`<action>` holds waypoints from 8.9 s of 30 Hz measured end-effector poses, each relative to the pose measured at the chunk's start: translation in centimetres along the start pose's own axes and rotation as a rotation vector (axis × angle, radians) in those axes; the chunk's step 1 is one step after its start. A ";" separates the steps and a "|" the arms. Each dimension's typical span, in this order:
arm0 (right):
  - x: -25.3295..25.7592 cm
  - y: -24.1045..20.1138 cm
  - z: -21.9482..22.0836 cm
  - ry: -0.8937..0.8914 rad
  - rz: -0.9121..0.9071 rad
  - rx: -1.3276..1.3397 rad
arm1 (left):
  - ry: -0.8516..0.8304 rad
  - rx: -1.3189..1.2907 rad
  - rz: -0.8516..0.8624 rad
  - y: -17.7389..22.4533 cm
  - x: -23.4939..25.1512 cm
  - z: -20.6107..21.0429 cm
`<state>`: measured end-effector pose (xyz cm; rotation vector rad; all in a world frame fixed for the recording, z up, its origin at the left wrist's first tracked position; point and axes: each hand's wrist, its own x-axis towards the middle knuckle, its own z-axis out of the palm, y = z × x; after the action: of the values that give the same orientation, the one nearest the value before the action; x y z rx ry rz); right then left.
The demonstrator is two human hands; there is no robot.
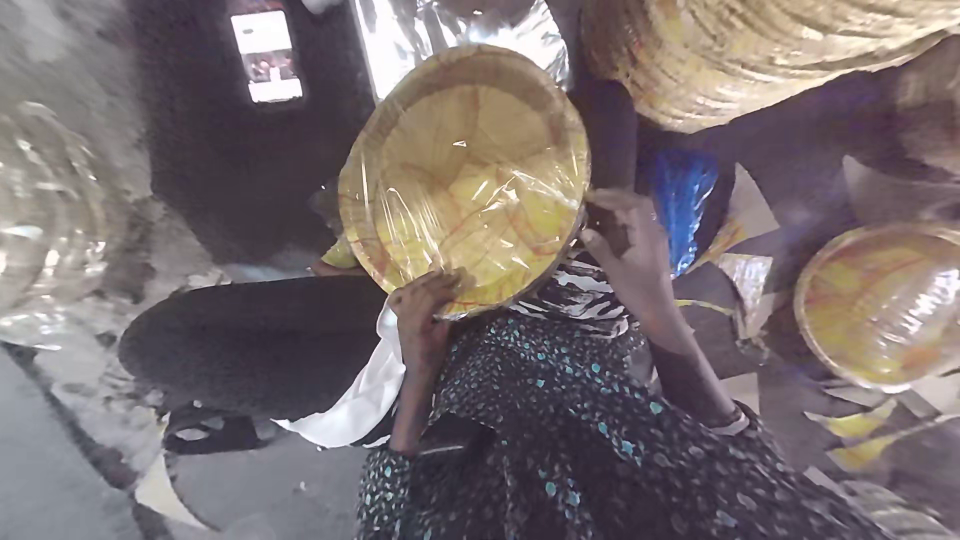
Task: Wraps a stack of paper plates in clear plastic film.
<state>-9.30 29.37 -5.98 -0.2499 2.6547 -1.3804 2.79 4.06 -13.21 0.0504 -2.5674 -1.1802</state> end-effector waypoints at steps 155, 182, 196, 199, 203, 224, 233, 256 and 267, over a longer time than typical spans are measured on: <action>-4.4 -7.7 10.1 -0.797 0.517 0.400 | 0.060 -0.064 -0.588 4.9 -3.2 -3.9; -4.0 -7.5 14.0 -0.609 0.654 0.482 | 0.042 -0.158 -0.188 4.0 -5.1 -3.1; -3.6 -5.6 15.5 -0.658 0.737 0.820 | -0.099 0.058 -0.822 3.4 0.3 -5.0; -3.3 -6.1 15.3 -0.644 0.777 0.794 | -0.162 -0.032 -0.859 4.0 0.5 -5.2; -3.1 -6.1 15.0 -0.633 0.797 0.808 | -0.260 -0.085 -0.986 4.2 0.6 -5.3; -2.7 -8.1 15.0 -0.717 0.623 0.647 | 0.016 0.530 -0.449 6.2 -0.3 -3.7; -2.3 -8.4 12.8 -0.623 0.585 0.847 | -0.126 0.369 -0.353 8.5 0.5 -6.4; -5.8 -9.0 10.6 -0.488 0.512 0.725 | 0.209 0.334 -0.059 6.9 -0.2 -4.3; -4.9 -9.3 11.6 -0.468 0.603 0.659 | 0.155 0.077 0.223 3.3 -1.3 -4.3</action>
<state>-1.45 15.89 -4.69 0.2538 1.5958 -1.6092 5.65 3.29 -8.46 -0.1200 -2.4093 -0.9567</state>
